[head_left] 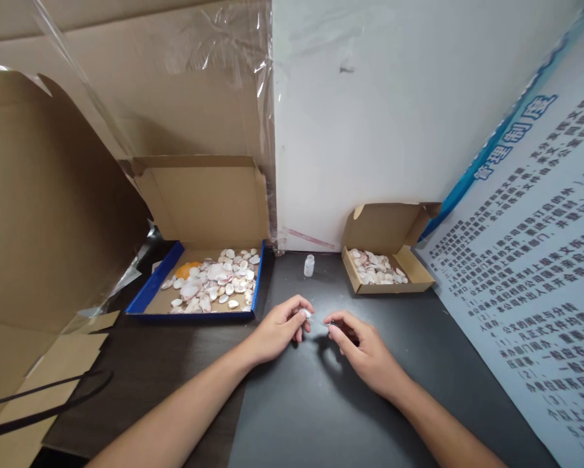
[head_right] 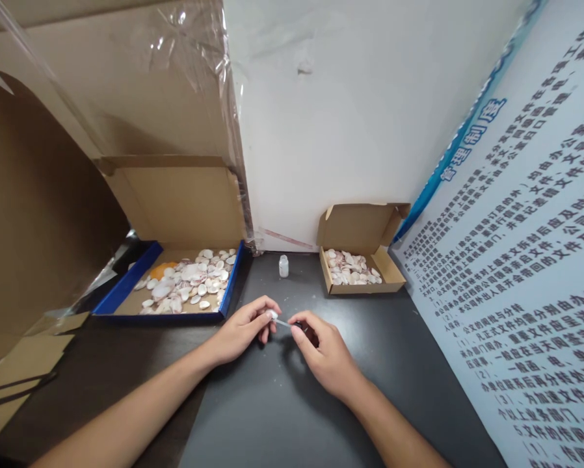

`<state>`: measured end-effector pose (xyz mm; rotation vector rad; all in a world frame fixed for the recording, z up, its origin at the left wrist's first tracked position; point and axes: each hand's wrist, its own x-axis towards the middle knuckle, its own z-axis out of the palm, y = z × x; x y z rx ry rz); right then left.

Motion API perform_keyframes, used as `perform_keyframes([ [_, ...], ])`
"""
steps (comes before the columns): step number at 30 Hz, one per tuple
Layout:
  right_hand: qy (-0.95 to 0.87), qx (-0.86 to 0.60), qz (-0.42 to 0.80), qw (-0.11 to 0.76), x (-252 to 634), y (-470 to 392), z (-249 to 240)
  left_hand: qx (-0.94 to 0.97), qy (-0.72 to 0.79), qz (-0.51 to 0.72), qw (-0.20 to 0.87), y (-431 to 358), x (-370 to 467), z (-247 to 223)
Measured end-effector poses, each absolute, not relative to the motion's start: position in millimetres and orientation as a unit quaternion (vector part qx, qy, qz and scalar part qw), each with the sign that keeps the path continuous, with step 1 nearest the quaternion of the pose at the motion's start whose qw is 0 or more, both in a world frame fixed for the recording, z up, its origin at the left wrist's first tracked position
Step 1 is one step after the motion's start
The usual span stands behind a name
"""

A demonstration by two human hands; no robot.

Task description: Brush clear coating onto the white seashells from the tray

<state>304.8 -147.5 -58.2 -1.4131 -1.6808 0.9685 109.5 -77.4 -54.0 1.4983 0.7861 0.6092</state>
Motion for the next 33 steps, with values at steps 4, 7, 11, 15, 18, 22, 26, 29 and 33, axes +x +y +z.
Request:
perform_keyframes([
  [4,-0.672,-0.548,0.327,0.376,303.7,-148.6,-56.5,0.646,0.352,0.269,0.622,-77.0,110.4,-51.3],
  [7,-0.681,-0.551,0.292,0.382,304.1,-148.2,-56.4,0.641,0.354,0.269,0.626,-76.4,110.9,-51.4],
  [11,-0.65,-0.586,0.268,0.403,307.0,-145.0,-58.1,0.638,0.359,0.274,0.624,-75.2,110.8,-53.7],
  [15,-0.634,-0.584,0.291,0.415,307.2,-144.1,-59.0,0.639,0.359,0.269,0.625,-74.4,109.8,-55.3],
  [18,-0.644,-0.576,0.3,0.404,305.1,-145.4,-58.5,0.641,0.354,0.261,0.629,-74.5,109.1,-55.5],
  [22,-0.622,-0.593,0.296,0.417,304.3,-146.3,-56.9,0.655,0.354,0.253,0.618,-75.7,109.1,-54.8],
  [26,-0.62,-0.578,0.338,0.409,305.4,-145.8,-56.4,0.663,0.358,0.243,0.611,-76.8,109.6,-53.8],
  [29,-0.613,-0.593,0.33,0.406,306.2,-145.3,-57.4,0.666,0.362,0.238,0.607,-76.9,110.2,-52.9],
  [33,-0.627,-0.579,0.337,0.398,305.3,-146.6,-58.1,0.674,0.354,0.235,0.605,-77.4,110.4,-51.2],
])
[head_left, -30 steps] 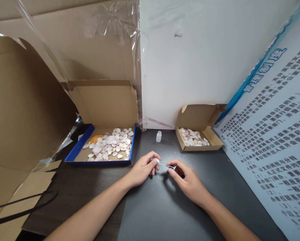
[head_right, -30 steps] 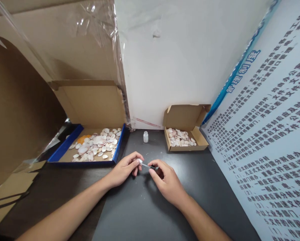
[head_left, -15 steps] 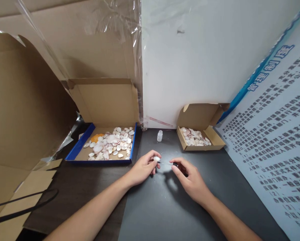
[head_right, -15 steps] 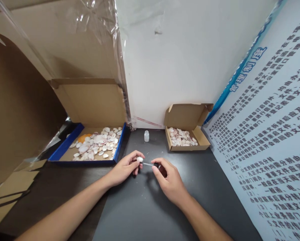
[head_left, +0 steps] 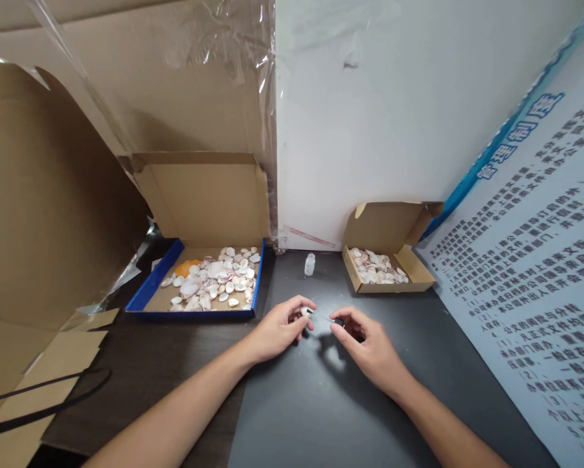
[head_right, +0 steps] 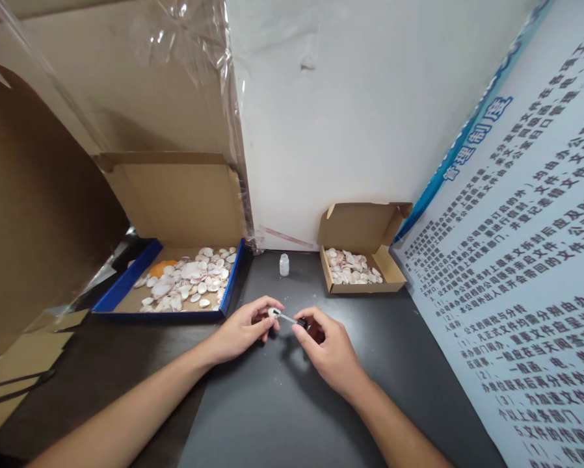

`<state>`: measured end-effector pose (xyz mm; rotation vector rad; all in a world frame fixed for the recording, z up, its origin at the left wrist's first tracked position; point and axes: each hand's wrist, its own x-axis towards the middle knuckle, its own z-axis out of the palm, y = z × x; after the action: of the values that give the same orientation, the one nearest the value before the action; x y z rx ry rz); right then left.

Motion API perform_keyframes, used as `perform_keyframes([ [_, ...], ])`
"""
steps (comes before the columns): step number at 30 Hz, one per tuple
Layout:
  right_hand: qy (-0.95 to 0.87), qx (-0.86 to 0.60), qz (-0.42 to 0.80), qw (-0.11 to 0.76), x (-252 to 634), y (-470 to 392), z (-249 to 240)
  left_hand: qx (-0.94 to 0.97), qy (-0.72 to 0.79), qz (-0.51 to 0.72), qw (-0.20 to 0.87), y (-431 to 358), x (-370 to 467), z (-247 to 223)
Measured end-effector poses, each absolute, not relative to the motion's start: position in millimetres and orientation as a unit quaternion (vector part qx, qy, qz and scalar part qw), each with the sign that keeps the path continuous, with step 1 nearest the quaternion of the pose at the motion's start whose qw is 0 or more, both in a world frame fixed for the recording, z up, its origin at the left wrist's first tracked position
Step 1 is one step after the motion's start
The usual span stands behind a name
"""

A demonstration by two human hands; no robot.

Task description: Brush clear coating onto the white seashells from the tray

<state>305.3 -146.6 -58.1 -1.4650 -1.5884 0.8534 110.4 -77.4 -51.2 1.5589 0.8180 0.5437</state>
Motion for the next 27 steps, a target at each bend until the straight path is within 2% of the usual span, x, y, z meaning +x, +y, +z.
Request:
perform_keyframes([
  [13,-0.658,-0.587,0.298,0.366,301.5,-147.7,-55.2,0.691,0.353,0.232,0.587,-79.0,109.8,-52.8],
  [21,-0.647,-0.551,0.386,0.36,293.3,-149.8,-59.7,0.608,0.309,0.252,0.687,-83.0,114.7,-52.6],
  [27,-0.654,-0.544,0.379,0.365,284.8,-149.3,-57.6,0.576,0.289,0.264,0.718,-86.4,118.0,-57.9],
])
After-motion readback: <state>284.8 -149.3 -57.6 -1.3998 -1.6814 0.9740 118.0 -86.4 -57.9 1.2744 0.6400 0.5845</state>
